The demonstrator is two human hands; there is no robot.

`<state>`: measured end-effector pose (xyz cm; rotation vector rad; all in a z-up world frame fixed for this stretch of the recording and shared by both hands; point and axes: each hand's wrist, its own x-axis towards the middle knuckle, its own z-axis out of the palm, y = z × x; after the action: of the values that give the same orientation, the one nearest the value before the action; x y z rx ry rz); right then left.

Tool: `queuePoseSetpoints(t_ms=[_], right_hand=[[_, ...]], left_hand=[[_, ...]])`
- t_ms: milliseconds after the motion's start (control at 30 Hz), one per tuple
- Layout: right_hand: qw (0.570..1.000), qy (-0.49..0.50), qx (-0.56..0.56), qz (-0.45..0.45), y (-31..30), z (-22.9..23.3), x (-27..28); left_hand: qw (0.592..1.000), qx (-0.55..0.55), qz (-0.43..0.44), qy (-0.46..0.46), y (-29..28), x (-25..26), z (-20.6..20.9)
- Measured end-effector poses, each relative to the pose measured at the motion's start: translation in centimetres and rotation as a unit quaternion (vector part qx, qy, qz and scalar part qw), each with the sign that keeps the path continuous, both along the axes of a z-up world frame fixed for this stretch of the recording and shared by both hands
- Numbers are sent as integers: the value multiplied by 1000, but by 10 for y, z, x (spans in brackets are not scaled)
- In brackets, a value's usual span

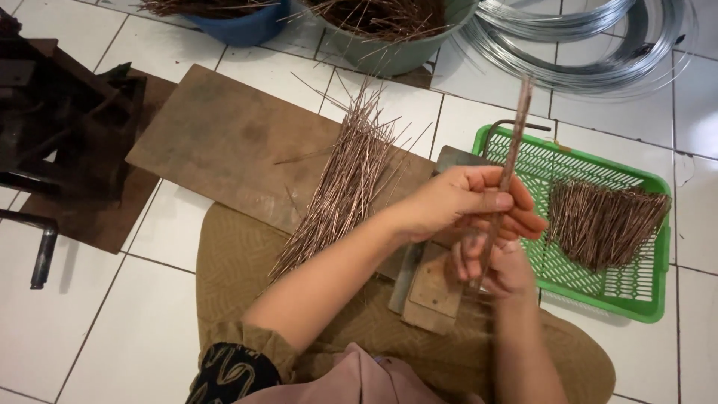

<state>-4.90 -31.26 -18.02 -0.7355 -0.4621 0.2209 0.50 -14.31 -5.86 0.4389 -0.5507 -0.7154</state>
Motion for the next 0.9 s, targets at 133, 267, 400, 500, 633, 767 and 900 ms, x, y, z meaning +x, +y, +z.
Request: queuePoseSetpoints(t_ms=[133,267,400,500,633,767,900], right_hand=[[998,-7,-47,-40,1,5,0],[930,-30,-283,-234,-21,8,5],[765,-71,-486,-417,-44,-18,4],[798,-62,-441,-405,-59,-57,13],[782,-85,-483,-385,-41,-17,12],[710,-168,-559,-394,-27,12,15],[683,-183,-577,-408,-32,37,42]], left_hand=[[993,-72,-91,7,-1,4,0],[926,256,161,-225,-5,-6,20],[750,417,331,-393,-25,-14,4],[674,439,394,-444,-32,-13,-13],[631,472,425,-446,-33,-5,-28],[681,428,417,-424,-32,5,-35],[726,463,371,-348,-31,29,4]])
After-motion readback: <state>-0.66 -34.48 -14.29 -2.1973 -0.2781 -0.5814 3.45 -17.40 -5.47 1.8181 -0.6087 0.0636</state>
